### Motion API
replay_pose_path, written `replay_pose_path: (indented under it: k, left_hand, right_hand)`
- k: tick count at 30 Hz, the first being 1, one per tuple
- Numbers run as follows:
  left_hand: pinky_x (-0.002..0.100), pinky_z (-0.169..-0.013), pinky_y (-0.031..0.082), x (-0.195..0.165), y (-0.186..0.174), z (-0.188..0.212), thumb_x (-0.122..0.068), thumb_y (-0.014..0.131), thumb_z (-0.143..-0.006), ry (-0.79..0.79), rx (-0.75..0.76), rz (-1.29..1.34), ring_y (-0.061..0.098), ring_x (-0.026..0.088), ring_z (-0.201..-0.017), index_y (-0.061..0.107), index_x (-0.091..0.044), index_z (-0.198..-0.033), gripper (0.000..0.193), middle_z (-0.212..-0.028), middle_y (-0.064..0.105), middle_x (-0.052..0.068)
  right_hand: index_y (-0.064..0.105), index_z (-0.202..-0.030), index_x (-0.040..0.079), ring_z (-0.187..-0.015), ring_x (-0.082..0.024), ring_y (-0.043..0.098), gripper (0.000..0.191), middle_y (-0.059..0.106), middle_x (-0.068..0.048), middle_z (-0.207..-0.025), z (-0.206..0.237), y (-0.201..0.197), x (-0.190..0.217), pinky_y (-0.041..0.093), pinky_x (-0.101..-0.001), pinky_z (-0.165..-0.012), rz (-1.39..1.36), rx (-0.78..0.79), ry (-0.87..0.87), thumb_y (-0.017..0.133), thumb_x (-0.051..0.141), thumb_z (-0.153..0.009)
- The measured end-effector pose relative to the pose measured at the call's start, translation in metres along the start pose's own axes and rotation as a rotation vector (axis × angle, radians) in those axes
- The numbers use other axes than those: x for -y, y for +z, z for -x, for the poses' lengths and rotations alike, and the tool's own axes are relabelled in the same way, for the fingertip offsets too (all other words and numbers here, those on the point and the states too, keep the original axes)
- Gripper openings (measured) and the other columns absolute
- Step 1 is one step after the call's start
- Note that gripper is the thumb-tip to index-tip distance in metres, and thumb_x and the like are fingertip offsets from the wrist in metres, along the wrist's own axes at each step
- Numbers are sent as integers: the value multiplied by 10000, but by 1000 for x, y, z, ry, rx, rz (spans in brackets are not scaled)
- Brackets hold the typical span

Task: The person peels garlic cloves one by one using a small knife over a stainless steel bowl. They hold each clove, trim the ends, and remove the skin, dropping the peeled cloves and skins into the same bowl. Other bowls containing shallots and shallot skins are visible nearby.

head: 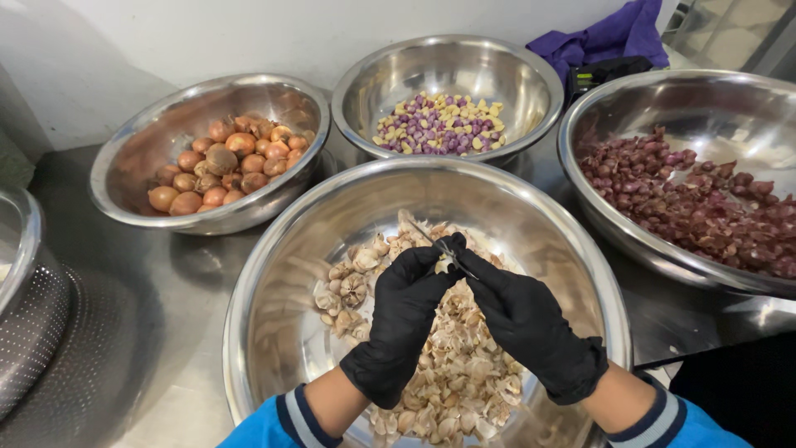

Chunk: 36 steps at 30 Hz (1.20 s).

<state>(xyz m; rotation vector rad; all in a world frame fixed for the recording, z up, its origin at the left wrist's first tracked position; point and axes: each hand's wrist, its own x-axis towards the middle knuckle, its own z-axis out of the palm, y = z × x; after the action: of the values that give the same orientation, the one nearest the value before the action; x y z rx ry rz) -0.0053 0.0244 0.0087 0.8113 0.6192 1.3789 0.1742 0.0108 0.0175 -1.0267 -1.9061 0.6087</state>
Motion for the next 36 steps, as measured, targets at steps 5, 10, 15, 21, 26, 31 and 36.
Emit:
replay_pose_path:
  k: [5, 10, 15, 21, 26, 31, 36]
  left_hand:
    - [342, -1015, 520, 4, -4, -3, 57, 702, -914, -13, -9, -5, 655, 197, -1096, 658, 13, -1244, 336, -1257, 672, 135]
    - [375, -1049, 556, -5, -1, -4, 24, 693, -905, 32, 45, 73, 698, 218, -1125, 622, 20, -1178, 282, -1364, 666, 144]
    - [364, -1016, 551, -18, 4, -4, -37, 673, -910, -88, 22, 83, 696, 217, -1085, 655, 14, -1233, 327, -1368, 673, 102]
    - [312, -988, 544, -15, 3, -3, -21, 687, -898, -92, -24, -33, 687, 157, -1050, 679, -14, -1294, 397, -1177, 711, 88]
    - [313, -881, 560, -9, 0, -1, -34, 701, -874, -123, -48, -55, 695, 153, -986, 687, 8, -1227, 355, -1092, 738, 56]
    - [321, -889, 574, -5, -3, 6, 3, 720, -871, -99, -30, -73, 707, 173, -970, 697, 20, -1146, 276, -1042, 741, 81]
    - [322, -880, 568, 5, -1, 11, 23, 724, -866, -78, -28, -21, 711, 176, -946, 688, -1, -1122, 259, -1008, 736, 79]
  right_hand:
    - [580, -1449, 115, -632, -86, 591, 507, 722, -115, -770, 0, 2, -13, 496, -268, -628, -49, -62, 156, 625, 48, -949]
    - [584, -1500, 79, -699, -88, 448, 474, 566, -73, -831, -5, 1, -31, 437, -272, -638, -257, -156, 250, 589, 74, -1025]
    - [580, -1423, 32, -865, -125, 574, 353, 645, -63, -1040, -4, -2, -29, 494, -299, -750, -172, -266, 36, 564, 150, -1091]
    - [493, -1474, 53, -667, -187, 608, 447, 704, -149, -898, 5, -8, 7, 486, -351, -633, 27, -98, -61, 517, 158, -1040]
    - [495, -1496, 115, -494, -257, 628, 541, 643, -151, -623, 2, -4, 22, 467, -389, -507, 217, -44, -12, 603, 207, -975]
    - [553, -1452, 144, -501, -302, 634, 504, 639, -139, -584, 0, -4, 20, 457, -427, -496, 314, -15, 17, 624, 210, -957]
    - [627, -1334, 119, -661, -302, 710, 358, 709, -150, -766, 3, 1, 10, 524, -376, -577, 282, -132, -133, 622, 190, -983]
